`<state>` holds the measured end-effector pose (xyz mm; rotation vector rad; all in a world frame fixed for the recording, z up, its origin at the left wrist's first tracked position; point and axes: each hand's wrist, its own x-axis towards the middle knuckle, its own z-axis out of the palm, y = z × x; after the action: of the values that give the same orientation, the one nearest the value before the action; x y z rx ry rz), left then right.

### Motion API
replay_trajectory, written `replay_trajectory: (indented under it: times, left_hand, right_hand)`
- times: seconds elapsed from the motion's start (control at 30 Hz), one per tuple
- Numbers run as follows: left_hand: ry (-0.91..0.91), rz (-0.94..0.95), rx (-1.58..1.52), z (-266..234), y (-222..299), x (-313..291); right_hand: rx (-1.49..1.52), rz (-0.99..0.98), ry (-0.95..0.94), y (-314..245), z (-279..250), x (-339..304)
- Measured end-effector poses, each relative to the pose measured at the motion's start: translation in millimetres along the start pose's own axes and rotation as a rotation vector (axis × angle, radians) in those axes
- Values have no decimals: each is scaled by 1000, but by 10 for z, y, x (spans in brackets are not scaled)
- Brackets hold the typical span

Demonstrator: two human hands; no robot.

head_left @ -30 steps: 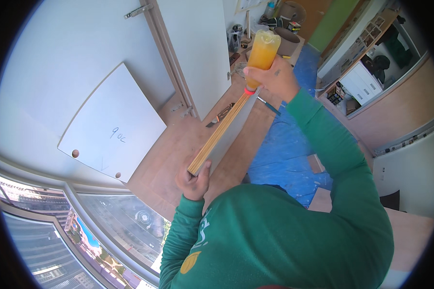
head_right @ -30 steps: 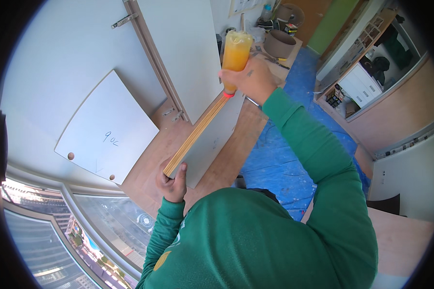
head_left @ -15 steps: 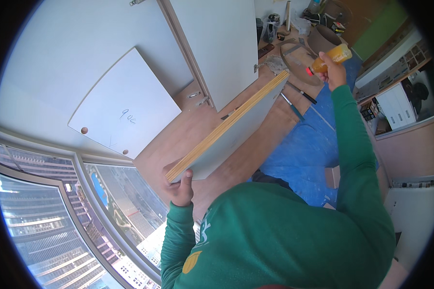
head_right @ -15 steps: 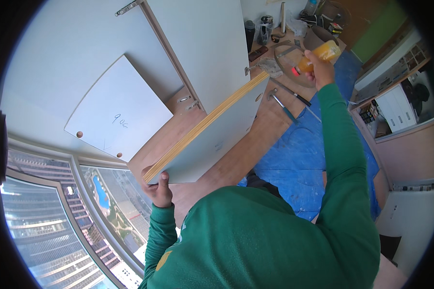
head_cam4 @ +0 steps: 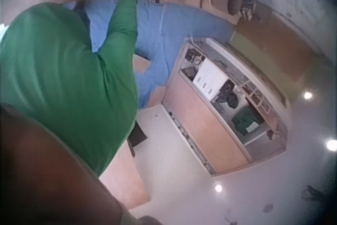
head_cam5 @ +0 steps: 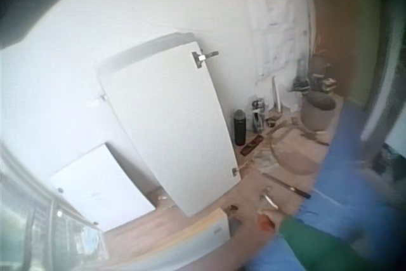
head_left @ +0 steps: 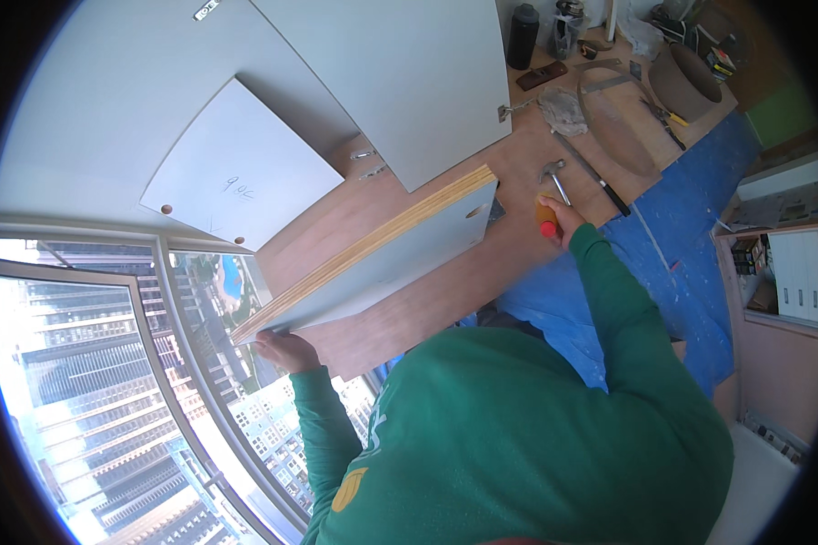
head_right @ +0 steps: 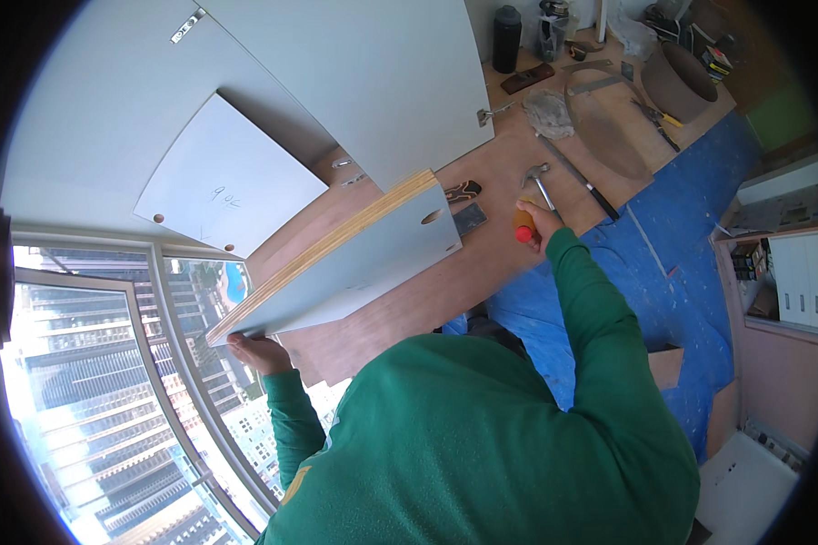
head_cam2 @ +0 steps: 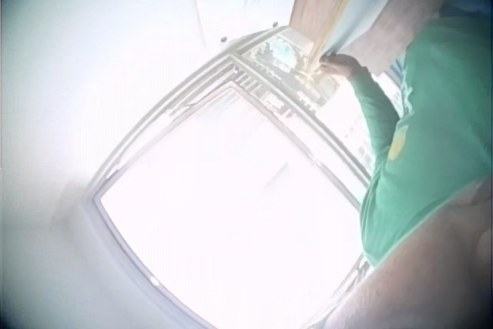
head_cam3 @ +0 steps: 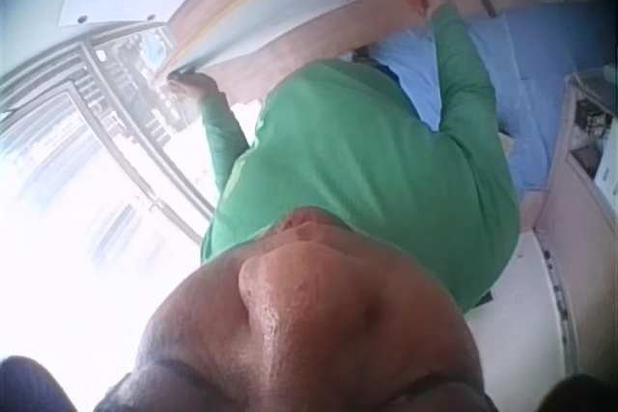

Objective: The person applies glue from a yellow bottle to the edge of a white cabinet panel, then uses a hammer to tap a dowel into a pre-drilled hole. They flip the panel and continue applying glue to another edge. The work is done on a blue protective sheet on the floor.

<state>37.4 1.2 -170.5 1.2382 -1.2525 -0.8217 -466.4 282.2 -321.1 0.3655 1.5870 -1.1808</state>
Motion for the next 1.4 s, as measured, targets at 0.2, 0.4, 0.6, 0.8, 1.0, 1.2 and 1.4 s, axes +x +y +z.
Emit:
replay_trajectory:
  times: [0.2, 0.4, 0.6, 0.8, 1.0, 1.2, 1.4]
  left_hand:
    - [-4, 75, -11, -161, -84, -27]
    - [-69, 57, -137, -217, -202, -83]
    - [-95, 10, -151, -147, -40, -28]
    - [-26, -108, -191, 209, 290, 14]
    - [-22, -118, -175, 410, 367, 101]
    - [-37, -149, -163, 509, 391, 201]
    - [38, -150, -186, 577, 515, 41]
  right_hand:
    - [-9, 71, -21, -90, 7, 281]
    - [12, 140, -104, 16, -180, 646]
    - [25, 79, 101, 26, 23, 735]
    - [92, 75, 190, 70, 147, 541]
    - [66, 80, -79, -68, -57, 452]
    - [243, 55, -141, -97, -133, 727]
    - [264, 55, -93, -274, -242, 884]
